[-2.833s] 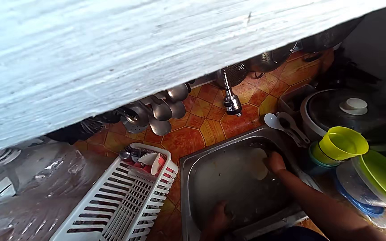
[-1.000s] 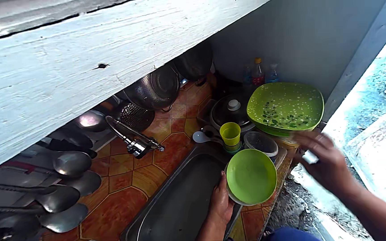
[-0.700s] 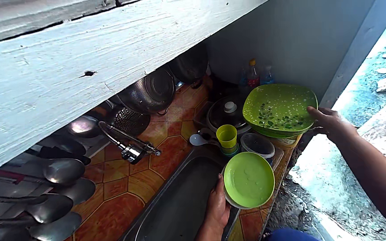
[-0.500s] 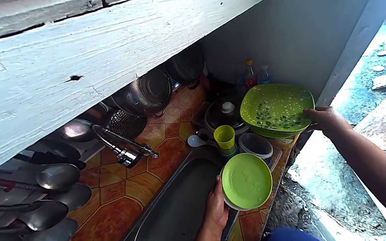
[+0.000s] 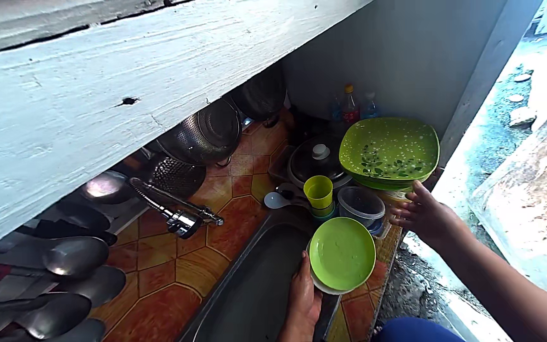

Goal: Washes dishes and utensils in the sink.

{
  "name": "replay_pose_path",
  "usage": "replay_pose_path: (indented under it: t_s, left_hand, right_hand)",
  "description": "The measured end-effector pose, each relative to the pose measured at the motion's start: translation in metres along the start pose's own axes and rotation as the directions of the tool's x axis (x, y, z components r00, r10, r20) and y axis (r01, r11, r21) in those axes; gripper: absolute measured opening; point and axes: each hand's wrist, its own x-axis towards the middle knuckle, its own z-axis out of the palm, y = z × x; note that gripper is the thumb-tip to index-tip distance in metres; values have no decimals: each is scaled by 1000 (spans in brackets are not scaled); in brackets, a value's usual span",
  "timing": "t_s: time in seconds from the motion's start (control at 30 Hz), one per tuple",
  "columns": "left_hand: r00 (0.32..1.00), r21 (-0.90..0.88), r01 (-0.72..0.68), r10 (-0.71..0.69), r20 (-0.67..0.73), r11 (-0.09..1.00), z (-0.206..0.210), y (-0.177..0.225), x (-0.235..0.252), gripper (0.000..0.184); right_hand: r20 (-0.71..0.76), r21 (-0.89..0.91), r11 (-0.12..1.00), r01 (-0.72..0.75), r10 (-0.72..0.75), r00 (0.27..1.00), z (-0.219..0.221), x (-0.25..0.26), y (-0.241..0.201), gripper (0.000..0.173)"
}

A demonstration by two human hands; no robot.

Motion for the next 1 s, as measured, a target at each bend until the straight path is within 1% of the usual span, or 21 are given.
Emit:
replay_pose_path:
  t_s: [0.07, 0.13, 0.33, 0.43, 0.53, 0.6, 0.73, 0.8, 0.83, 0.93, 0.97, 1.0]
  left_hand:
    - [1000, -8, -11, 11, -3, 1000, -2, 0, -2, 51]
    - [1000, -20, -17, 17, 3, 1000, -6, 1, -5, 51]
    - [999, -3, -41, 41, -10, 999, -22, -3, -13, 49]
    - [999, 15, -51, 51, -4, 999, -30, -7, -15, 50]
    - [998, 36, -61, 61, -2, 997, -36, -7, -19, 50]
    - [997, 44, -75, 74, 22, 996, -40, -8, -19, 51]
    - [996, 64, -84, 82, 28, 994, -45, -7, -21, 52]
    - [997, 70, -78, 77, 6, 995, -44, -7, -22, 52]
    - [997, 71, -76, 76, 2, 995, -43, -6, -22, 52]
    - [998, 54, -69, 70, -4, 996, -39, -7, -20, 50]
    - [998, 45, -68, 69, -7, 997, -38, -7, -20, 50]
    - [998, 38, -70, 70, -4, 997, -36, -7, -19, 50]
  right_hand:
    - [-15, 88, 996, -3, 5, 1000, 20, -1, 2, 61]
    - [-78, 175, 985, 9, 5, 997, 38, 0, -2, 66]
    - [-229, 263, 963, 59, 2, 973, 70, 3, 1, 75]
    - [-291, 327, 942, 72, 28, 956, 81, 8, 0, 75]
    - [-349, 383, 922, 55, 89, 933, 88, 11, -7, 72]
    - [-377, 386, 921, 53, 105, 920, 89, 10, -11, 69]
    - [-359, 323, 941, 99, 25, 933, 83, 3, -14, 58]
    - [-365, 285, 953, 107, 4, 931, 79, 2, -17, 52]
    - [-377, 276, 955, 111, 1, 926, 79, 5, -19, 52]
    - [-404, 293, 948, 126, 3, 915, 77, 16, -24, 70]
    - [-423, 285, 949, 132, 1, 906, 77, 20, -24, 73]
    - [-441, 260, 956, 135, -7, 897, 77, 25, -25, 73]
